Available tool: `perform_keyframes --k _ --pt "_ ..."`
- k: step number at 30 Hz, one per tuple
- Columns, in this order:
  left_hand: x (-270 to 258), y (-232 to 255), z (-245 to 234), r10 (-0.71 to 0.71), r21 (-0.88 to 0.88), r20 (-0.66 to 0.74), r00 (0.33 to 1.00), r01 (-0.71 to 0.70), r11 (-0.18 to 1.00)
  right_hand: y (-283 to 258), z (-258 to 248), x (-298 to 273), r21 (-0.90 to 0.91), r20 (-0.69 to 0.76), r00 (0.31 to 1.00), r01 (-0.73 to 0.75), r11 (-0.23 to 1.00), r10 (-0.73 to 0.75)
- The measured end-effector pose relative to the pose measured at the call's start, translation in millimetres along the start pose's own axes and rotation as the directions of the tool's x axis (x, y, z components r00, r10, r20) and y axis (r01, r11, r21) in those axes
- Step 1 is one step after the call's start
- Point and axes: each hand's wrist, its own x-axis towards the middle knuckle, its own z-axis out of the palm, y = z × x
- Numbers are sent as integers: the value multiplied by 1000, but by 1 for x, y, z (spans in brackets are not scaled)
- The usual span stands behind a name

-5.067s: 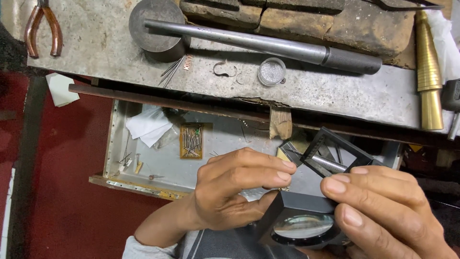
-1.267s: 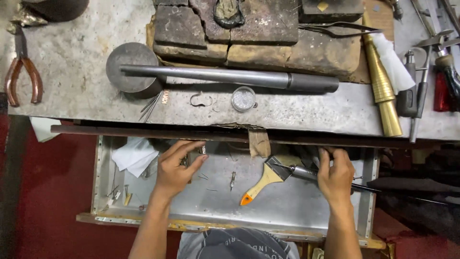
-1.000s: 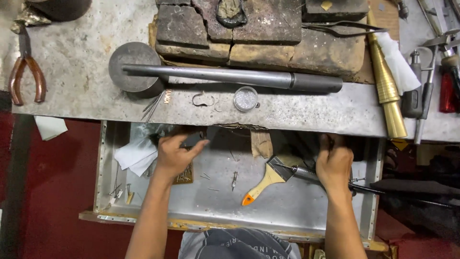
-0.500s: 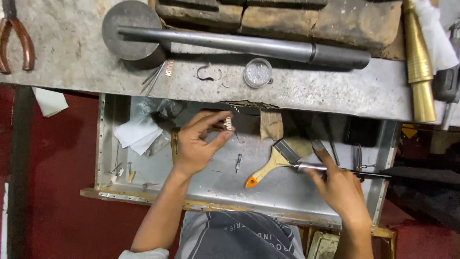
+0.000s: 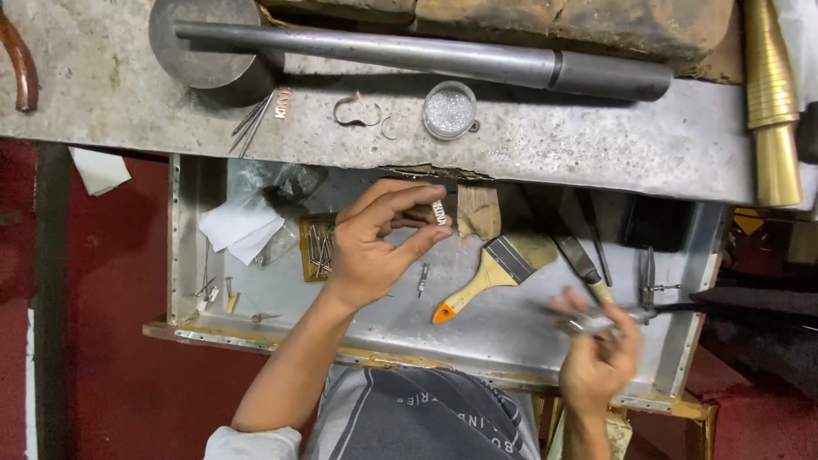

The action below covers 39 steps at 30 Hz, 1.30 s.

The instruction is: Polishing and inspecting a small metal jewelry piece using a rotary tool and a magnifying glass at a workbench.

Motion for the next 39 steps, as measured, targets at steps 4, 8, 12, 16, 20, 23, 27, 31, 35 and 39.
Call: perform_keyframes --k 4,8,12,16,20,23,27,31,35,39 --pt "0 -3 4 -69 2 -7 998 69 998 -36 -1 2 898 -236 841 -2 439 487" --pt "0 -6 2 -83 29 4 997 83 996 -66 -5 13 897 -342 664 21 441 665" --pt "2 -10 3 -46 62 5 999 45 997 -25 -29 4 979 -202 691 117 167 694" --pt "5 -11 3 -19 101 -9 1000 20 995 -20 -41 11 997 -35 896 61 -45 442" --pt "6 -13 4 1 119 -14 1000 1 993 -8 -22 31 951 61 985 -106 -289 -159" --pt "5 -13 4 -20 104 -7 1000 21 994 -67 1 86 974 181 846 -224 -26 -502" --pt "3 -14 5 -32 115 -20 999 34 993 -93 17 87 787 -57 862 349 509 -503" --pt "5 -18 5 24 179 -20 1000 -20 984 -126 29 102 400 -31 877 450 799 -479" --pt "7 -17 6 43 146 -27 999 -39 989 -120 38 107 348 103 843 466 813 -527" --pt "6 -20 5 62 157 -25 998 -57 986 -155 52 107 241 105 893 404 882 -438"
